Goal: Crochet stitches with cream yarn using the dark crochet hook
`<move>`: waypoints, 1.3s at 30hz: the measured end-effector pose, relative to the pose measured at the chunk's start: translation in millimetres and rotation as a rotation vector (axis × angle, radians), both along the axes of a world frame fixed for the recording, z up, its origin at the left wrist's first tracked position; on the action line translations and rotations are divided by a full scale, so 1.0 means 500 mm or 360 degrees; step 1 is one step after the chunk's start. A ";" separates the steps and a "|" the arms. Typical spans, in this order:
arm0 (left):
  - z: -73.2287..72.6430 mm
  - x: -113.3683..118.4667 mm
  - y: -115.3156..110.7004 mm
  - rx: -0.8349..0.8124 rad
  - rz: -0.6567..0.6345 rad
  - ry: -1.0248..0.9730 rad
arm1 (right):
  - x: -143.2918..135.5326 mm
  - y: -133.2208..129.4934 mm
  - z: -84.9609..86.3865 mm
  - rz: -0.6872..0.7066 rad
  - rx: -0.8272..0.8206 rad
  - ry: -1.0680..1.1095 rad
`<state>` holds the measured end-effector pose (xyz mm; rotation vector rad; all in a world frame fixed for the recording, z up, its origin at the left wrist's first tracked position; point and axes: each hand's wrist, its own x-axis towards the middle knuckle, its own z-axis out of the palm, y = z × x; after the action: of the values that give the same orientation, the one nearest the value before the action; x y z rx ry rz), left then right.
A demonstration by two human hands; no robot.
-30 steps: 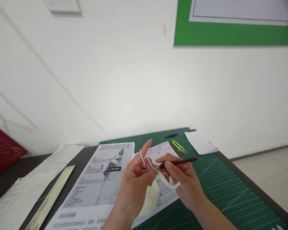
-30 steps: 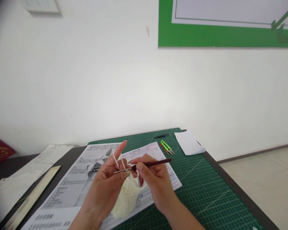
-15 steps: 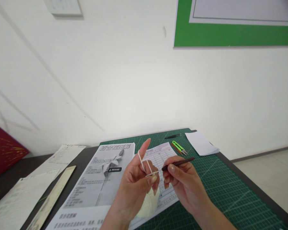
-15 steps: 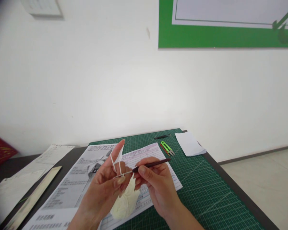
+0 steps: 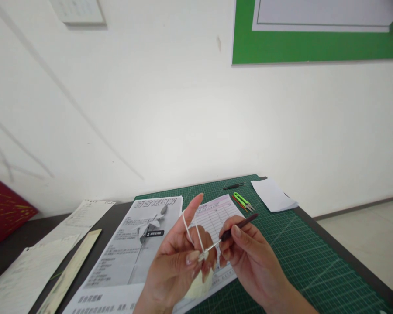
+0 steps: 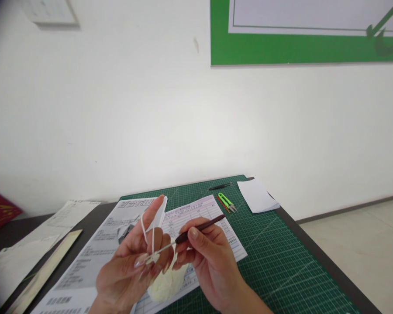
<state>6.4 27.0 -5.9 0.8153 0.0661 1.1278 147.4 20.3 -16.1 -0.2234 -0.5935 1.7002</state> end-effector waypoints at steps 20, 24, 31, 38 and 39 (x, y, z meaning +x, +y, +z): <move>0.006 0.007 0.000 0.0078 -0.0050 -0.0016 | 0.027 -0.019 0.009 -0.0578 0.0576 -0.0515; 0.006 0.005 0.000 0.0078 -0.0050 -0.0027 | 0.033 -0.024 0.010 -0.0724 0.0730 -0.0604; 0.007 0.000 -0.001 0.0012 0.0004 0.0031 | 0.045 -0.039 0.015 -0.0899 0.0952 -0.0908; 0.009 -0.001 -0.001 0.0010 0.0009 0.0045 | 0.037 -0.036 0.014 -0.0911 0.0912 -0.0860; 0.009 -0.001 -0.001 0.0013 0.0014 0.0048 | 0.038 -0.037 0.014 -0.0918 0.0926 -0.0884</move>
<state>5.7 26.6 -1.3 0.8399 0.0902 1.1245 166.3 2.0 -8.9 -0.4031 -1.2679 0.8481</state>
